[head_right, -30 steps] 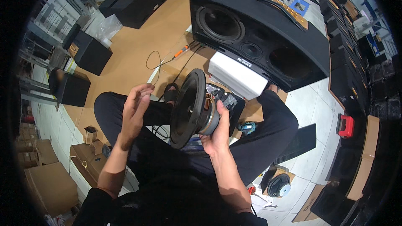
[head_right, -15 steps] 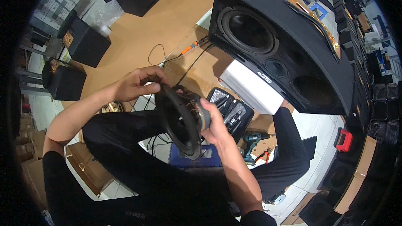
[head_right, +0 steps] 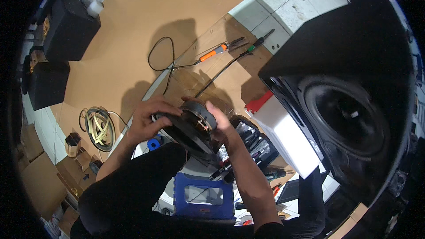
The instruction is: The person removes a speaker driver from a speaker cabinet using a power drill, then uses a soldering iron to work on the driver's wiring. The person handles the driver and cabinet throughout the process.
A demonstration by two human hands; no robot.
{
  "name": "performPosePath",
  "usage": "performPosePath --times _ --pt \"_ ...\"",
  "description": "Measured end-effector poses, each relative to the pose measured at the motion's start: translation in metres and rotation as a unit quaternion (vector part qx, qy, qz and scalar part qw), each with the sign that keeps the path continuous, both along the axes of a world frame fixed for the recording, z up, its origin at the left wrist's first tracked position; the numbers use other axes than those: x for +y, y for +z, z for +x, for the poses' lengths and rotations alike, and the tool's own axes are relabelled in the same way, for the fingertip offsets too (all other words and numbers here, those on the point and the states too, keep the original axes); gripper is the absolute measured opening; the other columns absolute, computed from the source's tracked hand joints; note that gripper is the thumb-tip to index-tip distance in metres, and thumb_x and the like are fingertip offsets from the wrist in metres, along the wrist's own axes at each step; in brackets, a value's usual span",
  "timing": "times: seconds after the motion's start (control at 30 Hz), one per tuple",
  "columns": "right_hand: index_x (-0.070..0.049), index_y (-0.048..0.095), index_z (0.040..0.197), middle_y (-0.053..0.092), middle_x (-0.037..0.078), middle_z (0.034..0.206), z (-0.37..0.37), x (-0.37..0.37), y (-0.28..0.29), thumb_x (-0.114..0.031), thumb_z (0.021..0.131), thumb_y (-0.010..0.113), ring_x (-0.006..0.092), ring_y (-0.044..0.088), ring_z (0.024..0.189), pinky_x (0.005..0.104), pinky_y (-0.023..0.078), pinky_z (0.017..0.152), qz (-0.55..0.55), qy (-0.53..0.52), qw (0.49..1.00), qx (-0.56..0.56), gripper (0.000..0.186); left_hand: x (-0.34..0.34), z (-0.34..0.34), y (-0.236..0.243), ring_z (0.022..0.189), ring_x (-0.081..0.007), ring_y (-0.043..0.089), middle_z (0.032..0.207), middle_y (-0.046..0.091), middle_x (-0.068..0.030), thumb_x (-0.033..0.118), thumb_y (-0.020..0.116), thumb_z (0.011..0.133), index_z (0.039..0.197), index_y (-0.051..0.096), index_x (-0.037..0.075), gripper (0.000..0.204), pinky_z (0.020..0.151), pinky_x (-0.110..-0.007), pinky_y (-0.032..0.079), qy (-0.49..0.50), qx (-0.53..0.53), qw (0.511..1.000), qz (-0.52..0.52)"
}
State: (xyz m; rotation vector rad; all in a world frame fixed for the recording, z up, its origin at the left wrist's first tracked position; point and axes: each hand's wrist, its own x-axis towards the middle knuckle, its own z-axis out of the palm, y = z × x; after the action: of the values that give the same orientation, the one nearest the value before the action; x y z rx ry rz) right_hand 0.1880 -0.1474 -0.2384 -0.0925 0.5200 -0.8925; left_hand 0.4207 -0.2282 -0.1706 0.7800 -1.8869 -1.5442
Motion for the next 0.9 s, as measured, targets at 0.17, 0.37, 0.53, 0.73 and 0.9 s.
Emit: performPosePath --times 0.17,0.37,0.53,0.73,0.9 --pt "-0.001 0.068 0.102 0.073 0.013 0.105 -0.042 -0.077 -0.114 -0.045 0.102 0.059 0.0265 0.068 0.1 0.0403 0.052 0.09 0.009 -0.138 0.901 0.411 0.045 0.011 0.001 -0.029 0.094 -0.0244 0.07 0.101 0.076 -0.0077 0.022 0.084 0.081 0.101 0.077 0.007 0.026 0.082 -0.038 0.052 -0.012 -0.041 0.999 -0.02" --pt "0.001 0.06 0.11 0.067 0.023 0.106 -0.139 -0.193 -0.192 -0.029 0.092 0.07 0.0411 0.064 0.104 0.0487 0.05 0.091 0.185 -0.307 0.414 0.837 0.037 0.019 0.008 -0.059 0.088 -0.0246 0.068 0.099 0.074 -0.0059 0.019 0.085 0.079 0.097 0.077 0.007 0.024 0.075 -0.036 0.052 -0.026 -0.092 0.995 -0.031" --pt "0.007 0.051 0.127 0.063 0.027 0.118 -0.127 -0.214 -0.178 -0.023 0.094 0.066 0.0438 0.057 0.119 0.0512 0.046 0.102 0.135 -0.264 0.477 0.827 0.047 0.02 0.015 -0.062 0.089 -0.0222 0.068 0.099 0.074 -0.0042 0.02 0.084 0.079 0.097 0.076 0.008 0.023 0.074 -0.035 0.052 -0.015 -0.077 0.996 -0.037" --pt "0.0 0.049 0.137 0.063 0.013 0.101 -0.128 -0.148 -0.168 -0.007 0.098 0.047 0.0294 0.063 0.089 0.0423 0.051 0.081 -0.022 -0.426 0.444 0.788 0.039 0.023 0.006 -0.061 0.1 -0.0269 0.067 0.109 0.073 -0.0035 0.022 0.078 0.087 0.108 0.072 0.011 0.024 0.082 -0.04 0.05 -0.046 -0.152 0.983 -0.092" --pt "-0.009 0.052 0.14 0.059 0.003 0.09 -0.056 -0.053 -0.08 -0.007 0.103 0.042 0.0076 0.044 0.06 0.0243 0.038 0.052 -0.013 -0.352 0.835 0.423 0.038 0.027 0.026 -0.051 0.1 -0.0288 0.066 0.115 0.073 -0.0047 0.018 0.076 0.087 0.108 0.07 0.01 0.023 0.092 -0.042 0.046 -0.016 -0.18 0.98 -0.081"
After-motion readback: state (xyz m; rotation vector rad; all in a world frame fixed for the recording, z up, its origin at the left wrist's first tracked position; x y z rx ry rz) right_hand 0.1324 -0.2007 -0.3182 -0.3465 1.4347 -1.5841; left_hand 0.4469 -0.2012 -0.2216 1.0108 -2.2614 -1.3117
